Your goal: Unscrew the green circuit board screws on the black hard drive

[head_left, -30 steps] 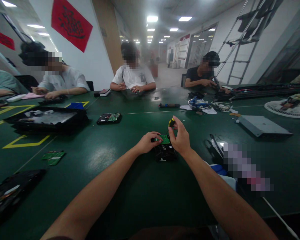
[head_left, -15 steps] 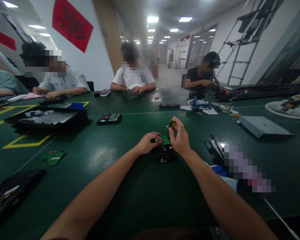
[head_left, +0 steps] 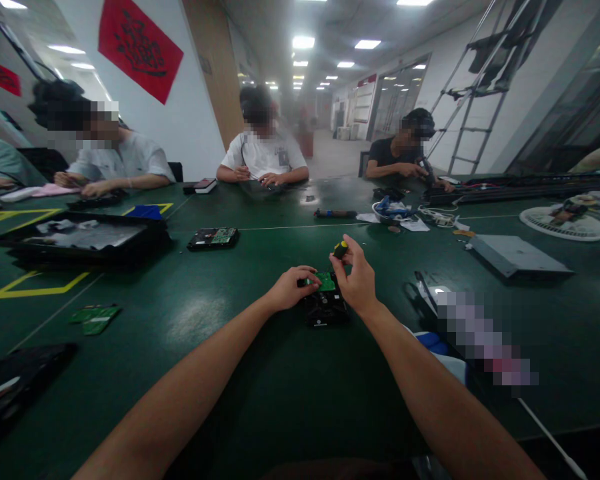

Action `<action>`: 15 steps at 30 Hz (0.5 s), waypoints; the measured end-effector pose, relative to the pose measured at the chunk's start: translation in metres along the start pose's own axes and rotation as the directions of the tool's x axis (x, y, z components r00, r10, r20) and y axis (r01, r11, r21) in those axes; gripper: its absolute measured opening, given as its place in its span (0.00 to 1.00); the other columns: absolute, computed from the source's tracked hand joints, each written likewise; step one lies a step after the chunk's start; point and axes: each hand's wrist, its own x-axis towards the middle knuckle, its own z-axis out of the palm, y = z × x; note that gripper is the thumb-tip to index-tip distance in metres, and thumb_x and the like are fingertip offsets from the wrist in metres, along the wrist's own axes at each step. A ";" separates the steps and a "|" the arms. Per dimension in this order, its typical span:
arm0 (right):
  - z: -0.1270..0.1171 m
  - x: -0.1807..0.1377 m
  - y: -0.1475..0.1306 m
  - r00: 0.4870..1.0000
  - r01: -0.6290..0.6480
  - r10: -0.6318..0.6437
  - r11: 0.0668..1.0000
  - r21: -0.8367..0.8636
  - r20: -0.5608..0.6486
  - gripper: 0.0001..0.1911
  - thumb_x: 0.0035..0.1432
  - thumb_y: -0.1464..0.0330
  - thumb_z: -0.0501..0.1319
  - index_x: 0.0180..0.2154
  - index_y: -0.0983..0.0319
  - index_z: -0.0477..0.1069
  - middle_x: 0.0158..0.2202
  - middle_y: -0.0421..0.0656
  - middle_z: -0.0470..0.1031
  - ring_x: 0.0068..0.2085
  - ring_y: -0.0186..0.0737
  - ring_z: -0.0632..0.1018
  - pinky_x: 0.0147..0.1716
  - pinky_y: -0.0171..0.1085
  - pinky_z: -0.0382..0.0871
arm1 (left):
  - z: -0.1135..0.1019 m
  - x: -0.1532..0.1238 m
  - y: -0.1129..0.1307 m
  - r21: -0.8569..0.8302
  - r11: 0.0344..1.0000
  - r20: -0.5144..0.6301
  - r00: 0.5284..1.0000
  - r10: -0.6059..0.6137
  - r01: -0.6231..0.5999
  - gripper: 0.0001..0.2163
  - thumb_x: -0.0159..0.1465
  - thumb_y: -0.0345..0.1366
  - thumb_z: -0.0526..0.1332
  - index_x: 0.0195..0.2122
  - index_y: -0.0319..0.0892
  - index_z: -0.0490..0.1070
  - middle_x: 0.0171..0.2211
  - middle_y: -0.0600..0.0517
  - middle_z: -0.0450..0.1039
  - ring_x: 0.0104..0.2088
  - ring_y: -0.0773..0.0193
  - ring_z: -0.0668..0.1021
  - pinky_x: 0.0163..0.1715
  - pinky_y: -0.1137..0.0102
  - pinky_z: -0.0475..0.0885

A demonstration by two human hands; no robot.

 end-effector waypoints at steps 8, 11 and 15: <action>-0.001 0.001 0.000 0.999 0.044 -0.044 0.999 -0.007 0.022 0.30 0.72 0.63 0.55 0.71 0.54 0.53 0.61 0.52 0.73 0.50 0.49 0.82 0.54 0.53 0.79 | -0.001 -0.001 0.002 0.000 1.000 -0.001 1.000 0.009 -0.009 0.07 0.67 0.37 0.67 0.44 0.48 0.82 0.56 0.46 0.77 0.59 0.52 0.77 0.64 0.50 0.66; -0.001 0.002 0.000 0.999 0.041 -0.041 0.999 0.026 0.020 0.30 0.72 0.64 0.55 0.72 0.54 0.51 0.61 0.52 0.73 0.51 0.49 0.82 0.54 0.53 0.79 | -0.001 0.000 0.002 -0.002 1.000 0.002 1.000 0.015 -0.015 0.07 0.66 0.37 0.67 0.45 0.48 0.82 0.56 0.46 0.77 0.59 0.52 0.77 0.64 0.50 0.66; -0.004 0.002 -0.001 0.999 0.048 -0.047 0.999 -0.024 0.013 0.29 0.70 0.63 0.59 0.70 0.52 0.57 0.57 0.50 0.74 0.50 0.49 0.80 0.52 0.54 0.80 | 0.000 0.000 0.000 -0.003 1.000 0.000 1.000 0.024 -0.024 0.07 0.67 0.37 0.67 0.44 0.47 0.82 0.56 0.46 0.77 0.59 0.53 0.77 0.64 0.51 0.66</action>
